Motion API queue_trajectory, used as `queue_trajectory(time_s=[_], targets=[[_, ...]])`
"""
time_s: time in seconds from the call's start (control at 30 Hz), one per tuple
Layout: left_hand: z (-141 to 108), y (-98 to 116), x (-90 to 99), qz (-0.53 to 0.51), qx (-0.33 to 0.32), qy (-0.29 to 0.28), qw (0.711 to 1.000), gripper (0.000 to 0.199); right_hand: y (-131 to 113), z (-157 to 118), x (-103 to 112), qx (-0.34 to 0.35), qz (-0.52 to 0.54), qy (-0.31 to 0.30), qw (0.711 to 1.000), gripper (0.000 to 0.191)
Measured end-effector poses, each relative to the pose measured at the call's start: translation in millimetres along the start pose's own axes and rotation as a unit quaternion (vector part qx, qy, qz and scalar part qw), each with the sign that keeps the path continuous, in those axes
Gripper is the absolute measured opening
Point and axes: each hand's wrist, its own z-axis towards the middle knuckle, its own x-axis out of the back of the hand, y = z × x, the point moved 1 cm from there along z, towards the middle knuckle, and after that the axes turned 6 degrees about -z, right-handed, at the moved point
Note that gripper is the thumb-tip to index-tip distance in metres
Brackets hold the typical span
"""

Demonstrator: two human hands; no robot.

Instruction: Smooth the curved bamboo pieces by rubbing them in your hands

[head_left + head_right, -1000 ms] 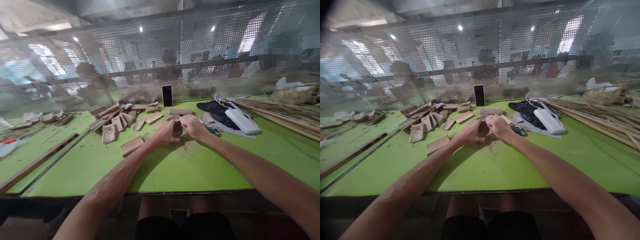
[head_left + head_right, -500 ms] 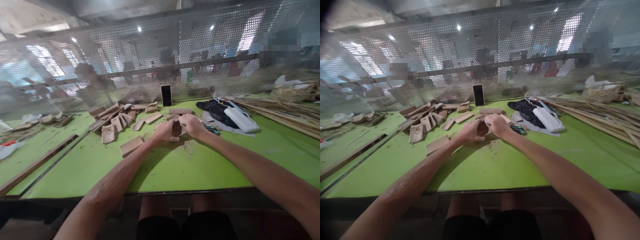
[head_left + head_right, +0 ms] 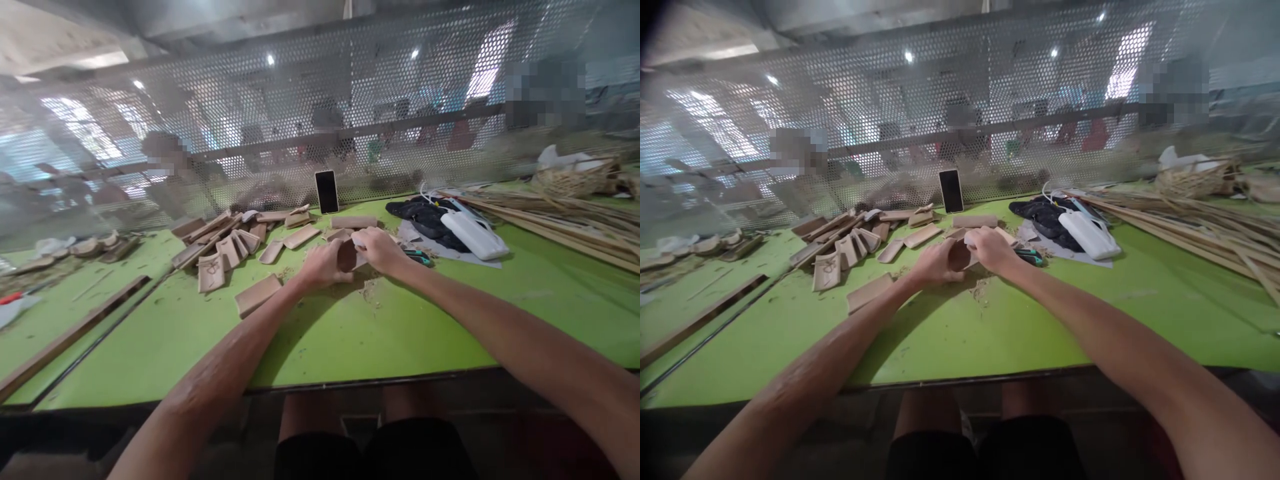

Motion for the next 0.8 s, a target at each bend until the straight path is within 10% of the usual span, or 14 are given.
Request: queue_trajectory(time_s=[0.8], targets=[[-1.8, -3.0, -0.6, -0.014, 0.001, 0.008, 1.0, 0.076, 0.7, -0.7, -2.5, -0.003, 0.038, -0.003, 0.999, 0.018]])
